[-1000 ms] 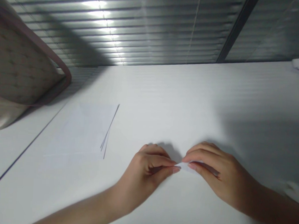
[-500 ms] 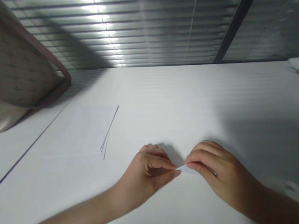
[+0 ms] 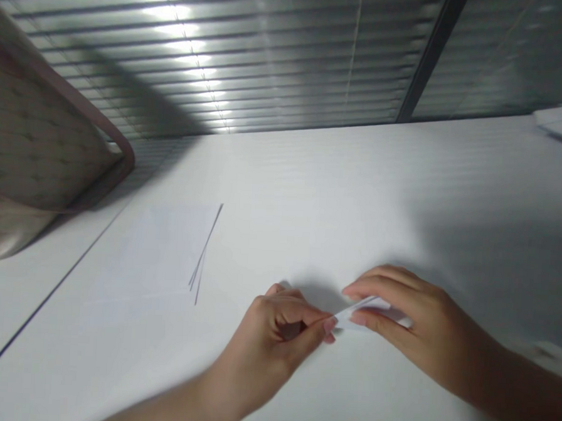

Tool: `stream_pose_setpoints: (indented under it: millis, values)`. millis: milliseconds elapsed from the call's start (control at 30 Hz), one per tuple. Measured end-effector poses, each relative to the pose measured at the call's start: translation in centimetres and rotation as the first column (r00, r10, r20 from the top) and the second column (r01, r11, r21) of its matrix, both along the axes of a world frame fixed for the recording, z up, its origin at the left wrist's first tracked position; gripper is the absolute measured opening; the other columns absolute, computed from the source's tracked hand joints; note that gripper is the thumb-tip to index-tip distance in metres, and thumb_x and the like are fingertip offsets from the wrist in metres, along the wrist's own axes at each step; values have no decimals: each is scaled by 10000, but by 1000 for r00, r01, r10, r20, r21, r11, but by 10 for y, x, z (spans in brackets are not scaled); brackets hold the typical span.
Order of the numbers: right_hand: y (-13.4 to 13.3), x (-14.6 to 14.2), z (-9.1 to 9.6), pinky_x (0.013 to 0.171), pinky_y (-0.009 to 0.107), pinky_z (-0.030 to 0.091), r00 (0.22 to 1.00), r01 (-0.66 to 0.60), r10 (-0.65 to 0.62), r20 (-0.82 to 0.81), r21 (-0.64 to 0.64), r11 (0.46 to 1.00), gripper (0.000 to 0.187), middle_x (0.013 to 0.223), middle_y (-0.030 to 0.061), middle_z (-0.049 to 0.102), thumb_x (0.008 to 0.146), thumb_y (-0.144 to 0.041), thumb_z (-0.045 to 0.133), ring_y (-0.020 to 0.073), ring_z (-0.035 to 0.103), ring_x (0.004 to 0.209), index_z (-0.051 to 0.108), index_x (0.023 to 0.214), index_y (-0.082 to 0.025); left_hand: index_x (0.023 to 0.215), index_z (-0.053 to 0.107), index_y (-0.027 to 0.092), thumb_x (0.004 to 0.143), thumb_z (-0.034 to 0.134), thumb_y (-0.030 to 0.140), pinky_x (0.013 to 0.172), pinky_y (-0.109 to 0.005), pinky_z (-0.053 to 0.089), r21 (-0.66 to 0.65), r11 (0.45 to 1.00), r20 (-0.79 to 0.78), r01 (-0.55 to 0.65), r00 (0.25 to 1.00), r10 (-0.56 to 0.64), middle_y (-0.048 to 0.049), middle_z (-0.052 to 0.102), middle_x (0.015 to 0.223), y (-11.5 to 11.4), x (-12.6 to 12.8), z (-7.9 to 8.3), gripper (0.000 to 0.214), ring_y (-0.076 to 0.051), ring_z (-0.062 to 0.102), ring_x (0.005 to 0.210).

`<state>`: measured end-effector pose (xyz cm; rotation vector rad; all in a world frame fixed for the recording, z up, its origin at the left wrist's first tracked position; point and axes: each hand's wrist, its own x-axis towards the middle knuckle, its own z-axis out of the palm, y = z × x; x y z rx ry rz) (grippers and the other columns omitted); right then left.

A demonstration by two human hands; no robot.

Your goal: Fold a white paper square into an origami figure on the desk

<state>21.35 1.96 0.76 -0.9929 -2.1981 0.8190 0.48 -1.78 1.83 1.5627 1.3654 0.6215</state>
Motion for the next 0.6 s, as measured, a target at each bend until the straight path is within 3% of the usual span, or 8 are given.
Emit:
stream_pose_setpoints:
  millis: [100,200,600]
  values:
    - [8,9,1,690,267,499,996,84,-74,55,-199,976,52,842,3,701,815,-238,663,164,644,783,679,864,-232,710,756,233,875,588,342,766,-344,354,-62,998,-9,-6,1000,5,-11,645,628,1,-4,2,259,-185,523,710]
    - [13,14,2,597,249,490,995,84,-64,73,-317,945,53,748,-8,698,792,-284,677,153,640,668,696,799,-236,714,762,236,869,593,367,772,-349,355,-78,997,-17,-1,1000,-1,-14,636,620,2,-4,2,264,-187,523,701]
    - [9,5,16,533,209,421,997,71,-75,2,-371,926,170,626,-37,653,800,-114,623,108,600,589,669,665,-207,655,763,254,838,624,371,735,-317,364,-190,982,12,9,1000,-7,-9,629,619,5,-7,8,257,-184,514,725]
